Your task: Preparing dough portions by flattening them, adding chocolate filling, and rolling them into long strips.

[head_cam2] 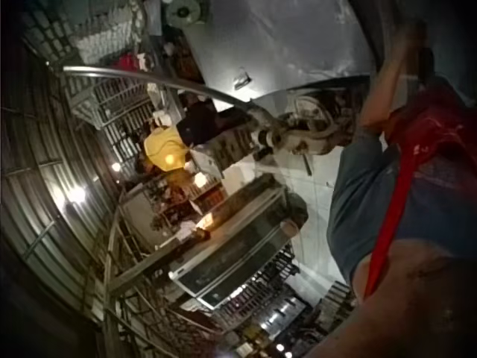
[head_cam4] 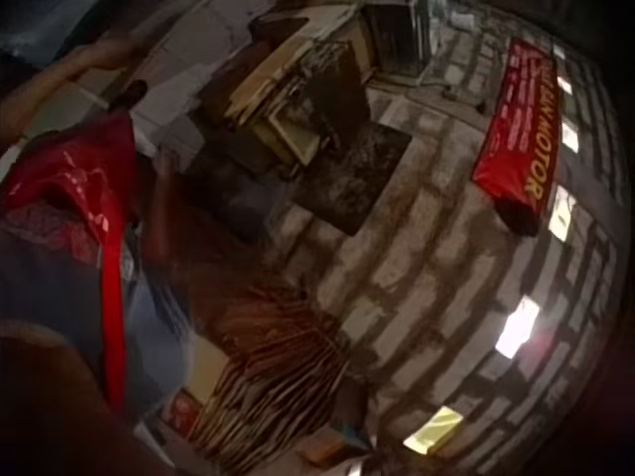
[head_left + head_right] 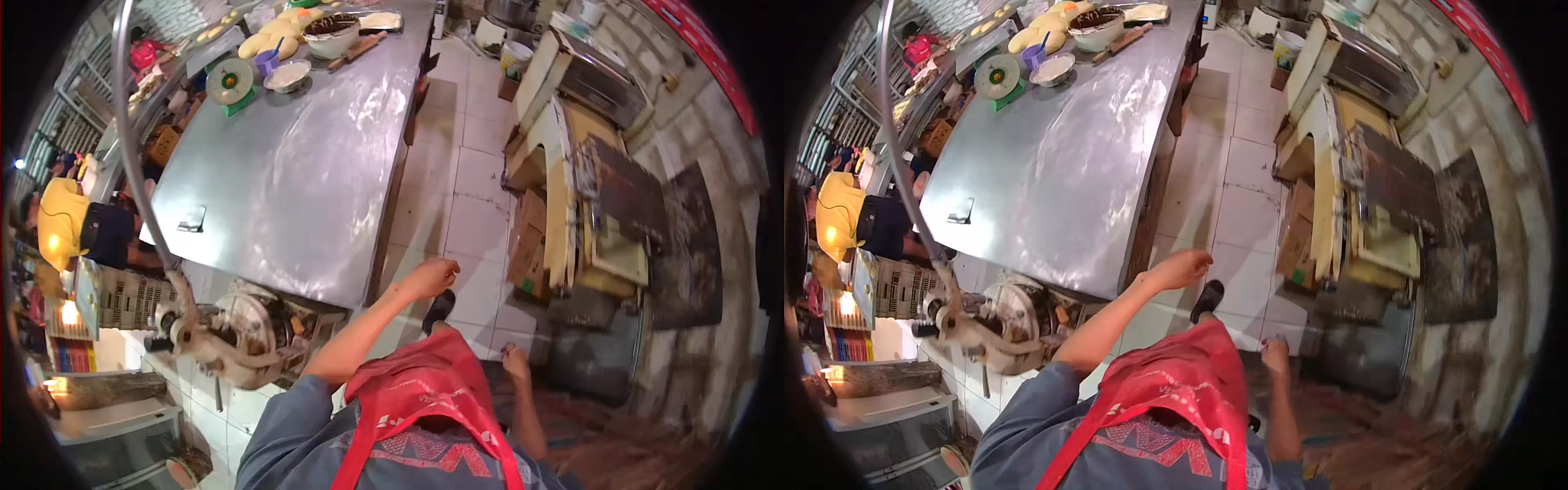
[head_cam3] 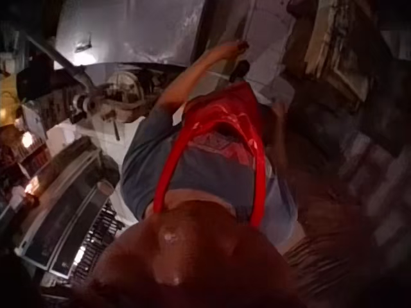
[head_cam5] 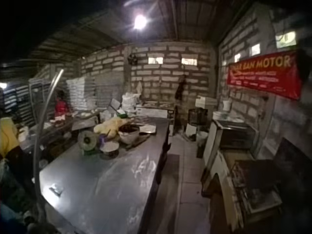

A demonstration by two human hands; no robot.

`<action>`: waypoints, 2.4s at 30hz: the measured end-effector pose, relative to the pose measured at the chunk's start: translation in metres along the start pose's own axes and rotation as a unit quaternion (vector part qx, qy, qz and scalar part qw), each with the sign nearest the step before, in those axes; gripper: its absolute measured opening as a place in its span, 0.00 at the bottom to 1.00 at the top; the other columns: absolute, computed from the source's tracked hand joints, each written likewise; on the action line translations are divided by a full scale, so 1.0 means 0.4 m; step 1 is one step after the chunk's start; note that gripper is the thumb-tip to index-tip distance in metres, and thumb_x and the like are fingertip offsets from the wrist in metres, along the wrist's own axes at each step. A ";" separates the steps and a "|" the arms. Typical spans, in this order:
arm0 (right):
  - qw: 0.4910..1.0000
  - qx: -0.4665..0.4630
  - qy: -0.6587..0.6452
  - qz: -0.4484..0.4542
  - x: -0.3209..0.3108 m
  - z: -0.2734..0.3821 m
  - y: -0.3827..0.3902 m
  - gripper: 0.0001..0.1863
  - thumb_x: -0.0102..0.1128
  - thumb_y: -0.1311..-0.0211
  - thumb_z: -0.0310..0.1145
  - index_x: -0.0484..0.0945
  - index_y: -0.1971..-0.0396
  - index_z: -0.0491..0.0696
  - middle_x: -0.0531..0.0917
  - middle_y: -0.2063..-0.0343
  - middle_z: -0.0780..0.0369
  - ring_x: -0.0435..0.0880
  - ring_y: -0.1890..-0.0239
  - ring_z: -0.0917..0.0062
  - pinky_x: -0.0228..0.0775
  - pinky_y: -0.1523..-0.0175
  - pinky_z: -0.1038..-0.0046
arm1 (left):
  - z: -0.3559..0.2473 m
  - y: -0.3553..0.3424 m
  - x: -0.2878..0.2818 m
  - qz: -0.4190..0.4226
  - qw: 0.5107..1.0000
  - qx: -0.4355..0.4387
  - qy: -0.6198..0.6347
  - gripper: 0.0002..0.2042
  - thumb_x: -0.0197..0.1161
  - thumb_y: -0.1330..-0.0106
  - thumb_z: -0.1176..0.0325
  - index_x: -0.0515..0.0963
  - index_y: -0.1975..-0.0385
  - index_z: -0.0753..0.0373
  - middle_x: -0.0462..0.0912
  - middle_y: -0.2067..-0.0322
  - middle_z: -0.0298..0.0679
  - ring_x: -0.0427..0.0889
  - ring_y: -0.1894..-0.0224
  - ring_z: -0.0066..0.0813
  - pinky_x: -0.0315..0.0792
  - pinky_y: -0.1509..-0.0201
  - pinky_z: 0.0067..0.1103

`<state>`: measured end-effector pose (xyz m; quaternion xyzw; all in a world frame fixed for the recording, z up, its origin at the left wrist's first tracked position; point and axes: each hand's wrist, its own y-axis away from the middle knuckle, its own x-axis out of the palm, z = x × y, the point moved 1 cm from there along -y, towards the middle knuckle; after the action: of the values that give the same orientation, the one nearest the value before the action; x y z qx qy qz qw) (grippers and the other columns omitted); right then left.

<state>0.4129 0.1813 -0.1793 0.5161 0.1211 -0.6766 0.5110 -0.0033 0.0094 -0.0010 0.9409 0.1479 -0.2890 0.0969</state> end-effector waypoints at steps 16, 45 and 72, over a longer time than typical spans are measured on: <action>0.948 -0.316 -0.007 -0.045 -1.162 0.590 -1.841 0.11 0.54 0.33 0.26 0.82 0.55 0.39 0.85 0.60 0.44 0.84 0.54 0.47 0.77 0.48 0.54 | 0.253 -1.120 -0.580 -0.074 0.991 -0.105 0.027 0.14 0.57 0.32 0.65 0.83 0.54 0.65 0.88 0.58 0.52 0.86 0.52 0.55 0.78 0.45 0.41; 0.845 -0.511 -0.065 0.146 -1.518 1.459 -3.818 0.18 0.56 0.32 0.27 0.80 0.44 0.42 0.85 0.59 0.46 0.85 0.55 0.50 0.76 0.48 0.60 | 0.587 -2.248 -1.710 -0.516 0.773 -0.325 0.172 0.10 0.59 0.28 0.73 0.83 0.53 0.69 0.89 0.65 0.44 0.88 0.63 0.30 0.80 0.57 0.25; 0.653 -0.749 0.072 0.080 -1.699 1.802 -4.558 0.18 0.67 0.46 0.30 0.79 0.54 0.46 0.78 0.52 0.52 0.74 0.41 0.51 0.64 0.38 0.49 | 0.916 -2.956 -2.192 -0.609 0.663 -0.385 0.205 0.10 0.58 0.30 0.75 0.83 0.55 0.70 0.89 0.66 0.45 0.88 0.65 0.28 0.79 0.57 0.23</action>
<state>-1.5274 0.8857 0.0322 0.0126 0.5812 -0.2734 0.7664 -1.2791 0.8248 0.0881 0.5556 0.8018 -0.0006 0.2200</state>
